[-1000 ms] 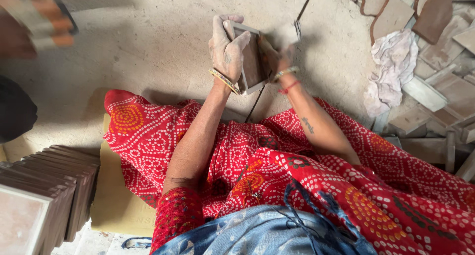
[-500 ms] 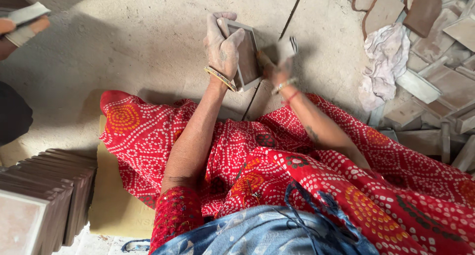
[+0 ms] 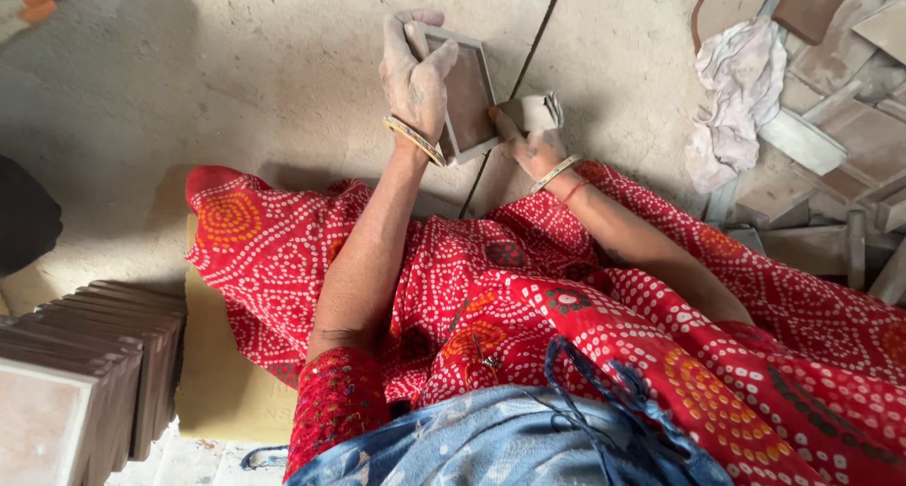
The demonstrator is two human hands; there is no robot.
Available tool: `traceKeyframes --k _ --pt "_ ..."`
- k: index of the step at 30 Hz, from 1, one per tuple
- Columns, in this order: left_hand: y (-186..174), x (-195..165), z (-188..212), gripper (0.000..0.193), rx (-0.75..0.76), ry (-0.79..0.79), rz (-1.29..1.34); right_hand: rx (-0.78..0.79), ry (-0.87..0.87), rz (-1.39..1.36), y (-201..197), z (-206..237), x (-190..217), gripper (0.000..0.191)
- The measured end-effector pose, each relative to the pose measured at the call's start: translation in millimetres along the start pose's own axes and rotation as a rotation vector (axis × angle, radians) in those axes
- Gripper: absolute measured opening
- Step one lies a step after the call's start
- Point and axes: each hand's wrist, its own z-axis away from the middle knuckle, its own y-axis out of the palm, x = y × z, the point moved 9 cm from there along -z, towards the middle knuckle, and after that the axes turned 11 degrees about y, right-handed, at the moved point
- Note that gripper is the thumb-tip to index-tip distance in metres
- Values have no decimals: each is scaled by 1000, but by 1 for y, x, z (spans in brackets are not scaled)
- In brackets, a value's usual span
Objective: The person sits on the floor and sands the edges of a small square wooden frame using a sanding block. They repeatedly rub the block along the frame's edges and corners, occasionally flipping the frame to work on different sides.
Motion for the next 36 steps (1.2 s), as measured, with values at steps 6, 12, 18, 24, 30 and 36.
traceKeyframes --k 6,12,18,24,30,36 --pt "3 -4 5 32 1 -81 -73 -309 -206 92 -3 -3 14 12" --pt "-1 -2 -4 32 -24 -43 -64 -102 163 380 21 -85 -1 25" --pt "-8 28 -4 32 -35 -122 -36 79 513 242 23 -72 -14 27" --pt "-15 55 -14 26 12 -186 -85 -71 -52 66 6 -3 16 17" --pt "-14 67 -13 26 24 -157 -153 -21 333 60 29 -50 1 26" --pt "-27 91 -26 25 -28 -139 -66 -198 -31 9 -1 -92 34 43"
